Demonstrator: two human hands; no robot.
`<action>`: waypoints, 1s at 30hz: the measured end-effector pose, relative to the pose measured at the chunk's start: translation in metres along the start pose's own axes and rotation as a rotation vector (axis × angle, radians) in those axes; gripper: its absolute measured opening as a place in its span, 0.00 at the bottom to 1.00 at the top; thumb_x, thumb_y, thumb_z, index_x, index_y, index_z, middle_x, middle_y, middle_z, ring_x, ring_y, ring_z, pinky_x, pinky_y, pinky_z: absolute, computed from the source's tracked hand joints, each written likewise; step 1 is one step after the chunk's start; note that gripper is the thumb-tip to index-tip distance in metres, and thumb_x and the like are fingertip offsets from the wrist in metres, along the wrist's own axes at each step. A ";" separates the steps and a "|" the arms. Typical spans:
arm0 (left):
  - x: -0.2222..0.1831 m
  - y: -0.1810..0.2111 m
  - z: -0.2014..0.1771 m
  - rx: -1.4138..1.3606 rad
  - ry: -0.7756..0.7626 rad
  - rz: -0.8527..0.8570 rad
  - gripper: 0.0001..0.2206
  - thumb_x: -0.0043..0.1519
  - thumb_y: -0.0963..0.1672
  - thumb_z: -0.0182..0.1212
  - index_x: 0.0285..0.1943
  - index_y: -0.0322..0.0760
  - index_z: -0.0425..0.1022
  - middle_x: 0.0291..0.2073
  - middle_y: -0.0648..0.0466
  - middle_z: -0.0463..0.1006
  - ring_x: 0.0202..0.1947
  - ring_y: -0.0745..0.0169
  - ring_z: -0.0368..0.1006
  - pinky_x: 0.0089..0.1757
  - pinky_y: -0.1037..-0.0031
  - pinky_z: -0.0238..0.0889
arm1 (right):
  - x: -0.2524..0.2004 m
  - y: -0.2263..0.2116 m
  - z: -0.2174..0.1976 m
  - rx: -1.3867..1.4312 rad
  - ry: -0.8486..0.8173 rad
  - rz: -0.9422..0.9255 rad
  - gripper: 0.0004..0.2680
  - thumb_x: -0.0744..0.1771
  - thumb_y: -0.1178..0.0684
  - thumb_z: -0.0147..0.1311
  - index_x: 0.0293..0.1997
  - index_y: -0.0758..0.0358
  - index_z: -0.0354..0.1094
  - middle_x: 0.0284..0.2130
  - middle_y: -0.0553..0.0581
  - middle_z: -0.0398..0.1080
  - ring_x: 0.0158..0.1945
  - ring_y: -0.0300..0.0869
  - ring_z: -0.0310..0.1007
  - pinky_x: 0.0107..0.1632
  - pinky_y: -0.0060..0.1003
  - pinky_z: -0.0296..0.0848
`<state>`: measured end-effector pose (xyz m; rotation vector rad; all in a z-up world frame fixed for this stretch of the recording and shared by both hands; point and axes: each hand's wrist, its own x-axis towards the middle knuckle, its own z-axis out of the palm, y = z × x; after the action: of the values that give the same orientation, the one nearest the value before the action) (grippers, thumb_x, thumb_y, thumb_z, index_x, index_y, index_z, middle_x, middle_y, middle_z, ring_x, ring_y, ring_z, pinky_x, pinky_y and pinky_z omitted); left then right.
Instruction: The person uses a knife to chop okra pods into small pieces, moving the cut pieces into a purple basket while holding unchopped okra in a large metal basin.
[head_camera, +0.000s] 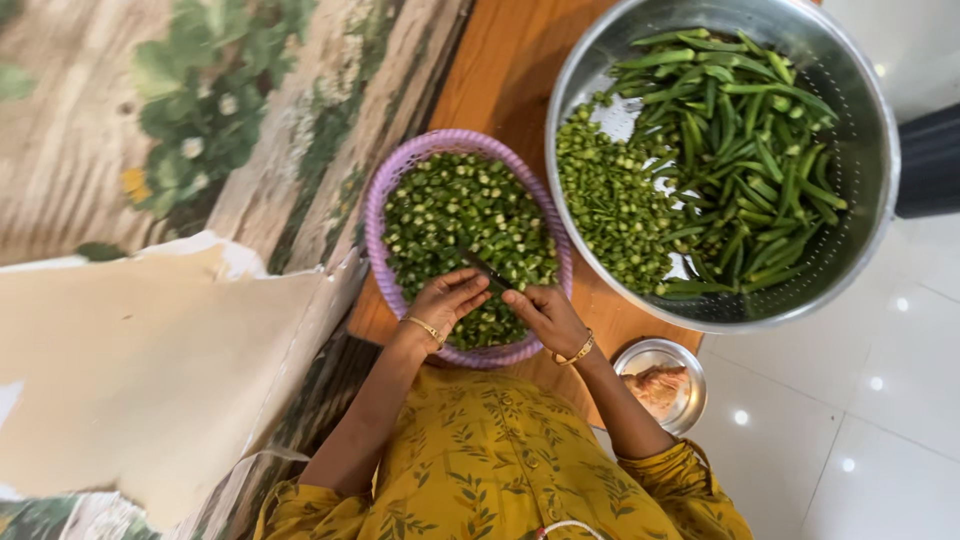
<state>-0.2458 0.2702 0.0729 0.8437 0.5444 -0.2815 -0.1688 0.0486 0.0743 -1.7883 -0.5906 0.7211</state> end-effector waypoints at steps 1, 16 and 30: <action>-0.005 0.002 -0.006 -0.006 0.006 0.006 0.18 0.60 0.45 0.70 0.55 0.28 0.78 0.42 0.53 0.83 0.45 0.65 0.81 0.51 0.74 0.77 | 0.001 -0.005 0.007 0.057 0.044 0.039 0.19 0.71 0.41 0.54 0.22 0.61 0.59 0.14 0.46 0.57 0.18 0.31 0.52 0.23 0.31 0.54; -0.021 -0.001 -0.051 -0.118 -0.050 -0.002 0.12 0.62 0.41 0.67 0.54 0.35 0.82 0.42 0.54 0.83 0.42 0.67 0.79 0.46 0.79 0.75 | 0.019 -0.059 0.050 -0.066 0.126 -0.073 0.16 0.65 0.38 0.59 0.39 0.64 0.71 0.13 0.46 0.57 0.16 0.32 0.52 0.21 0.34 0.50; -0.020 0.002 -0.062 -0.030 -0.030 0.001 0.14 0.59 0.42 0.69 0.53 0.34 0.81 0.41 0.53 0.84 0.42 0.66 0.81 0.47 0.79 0.76 | 0.019 -0.047 0.062 -0.114 0.155 0.026 0.17 0.66 0.37 0.60 0.24 0.58 0.63 0.13 0.45 0.58 0.17 0.33 0.52 0.23 0.33 0.50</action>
<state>-0.2832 0.3199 0.0519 0.8091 0.5192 -0.2843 -0.2025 0.1164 0.1005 -1.9405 -0.5144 0.5693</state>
